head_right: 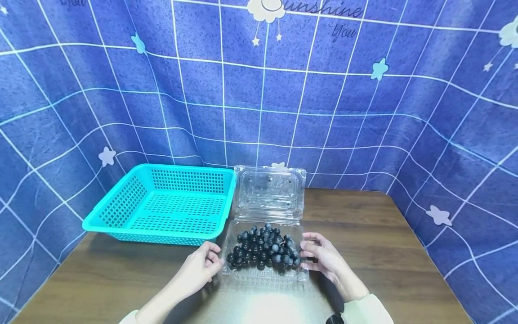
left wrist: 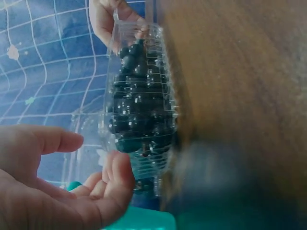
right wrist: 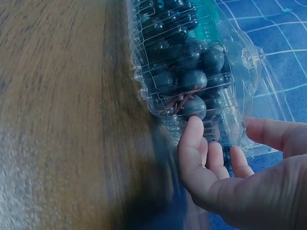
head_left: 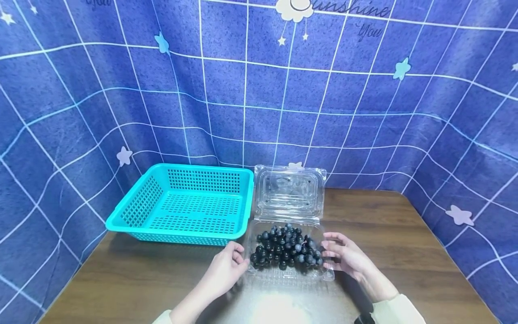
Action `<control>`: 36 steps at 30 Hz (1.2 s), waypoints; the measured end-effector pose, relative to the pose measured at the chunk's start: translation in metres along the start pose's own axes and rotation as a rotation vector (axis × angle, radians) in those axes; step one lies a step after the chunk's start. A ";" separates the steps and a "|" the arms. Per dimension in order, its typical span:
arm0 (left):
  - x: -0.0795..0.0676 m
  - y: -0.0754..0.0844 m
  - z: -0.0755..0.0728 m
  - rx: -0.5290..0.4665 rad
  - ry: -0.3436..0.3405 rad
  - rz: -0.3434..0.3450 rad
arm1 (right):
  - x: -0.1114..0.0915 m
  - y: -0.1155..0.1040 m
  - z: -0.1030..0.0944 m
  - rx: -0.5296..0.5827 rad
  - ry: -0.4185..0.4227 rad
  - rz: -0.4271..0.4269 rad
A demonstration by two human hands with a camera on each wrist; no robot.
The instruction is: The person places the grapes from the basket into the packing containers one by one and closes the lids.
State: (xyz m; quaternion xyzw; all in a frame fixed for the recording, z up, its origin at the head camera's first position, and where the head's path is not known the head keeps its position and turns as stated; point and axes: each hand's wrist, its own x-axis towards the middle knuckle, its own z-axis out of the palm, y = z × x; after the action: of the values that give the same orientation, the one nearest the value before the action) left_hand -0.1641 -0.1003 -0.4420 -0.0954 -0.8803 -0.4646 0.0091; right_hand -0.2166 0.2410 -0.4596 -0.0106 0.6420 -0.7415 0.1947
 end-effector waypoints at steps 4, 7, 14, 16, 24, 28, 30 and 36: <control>0.001 -0.005 0.002 -0.190 -0.057 -0.067 | 0.000 0.001 -0.001 0.000 0.001 -0.001; 0.001 -0.007 0.003 -0.314 -0.104 -0.114 | 0.000 0.001 -0.001 -0.004 0.002 -0.004; 0.001 -0.009 0.007 -0.505 -0.151 -0.192 | 0.001 0.000 -0.001 -0.045 0.002 -0.004; 0.001 -0.010 0.007 -0.556 -0.158 -0.206 | 0.001 -0.001 -0.001 -0.058 0.006 -0.003; 0.002 -0.010 0.009 -0.733 -0.216 -0.251 | 0.001 -0.005 -0.001 -0.067 0.009 -0.006; 0.002 -0.013 0.011 -0.764 -0.216 -0.263 | 0.001 -0.006 0.000 -0.067 0.004 -0.008; 0.002 -0.015 0.012 -0.766 -0.215 -0.266 | 0.001 -0.006 -0.001 -0.071 0.001 -0.004; 0.002 -0.016 0.014 -0.778 -0.210 -0.255 | 0.002 -0.007 -0.003 -0.112 0.006 0.005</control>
State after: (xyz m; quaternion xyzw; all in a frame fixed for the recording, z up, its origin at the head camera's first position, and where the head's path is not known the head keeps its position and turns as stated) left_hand -0.1676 -0.0971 -0.4625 -0.0288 -0.6402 -0.7474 -0.1752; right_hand -0.2210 0.2440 -0.4538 -0.0175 0.6833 -0.7037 0.1938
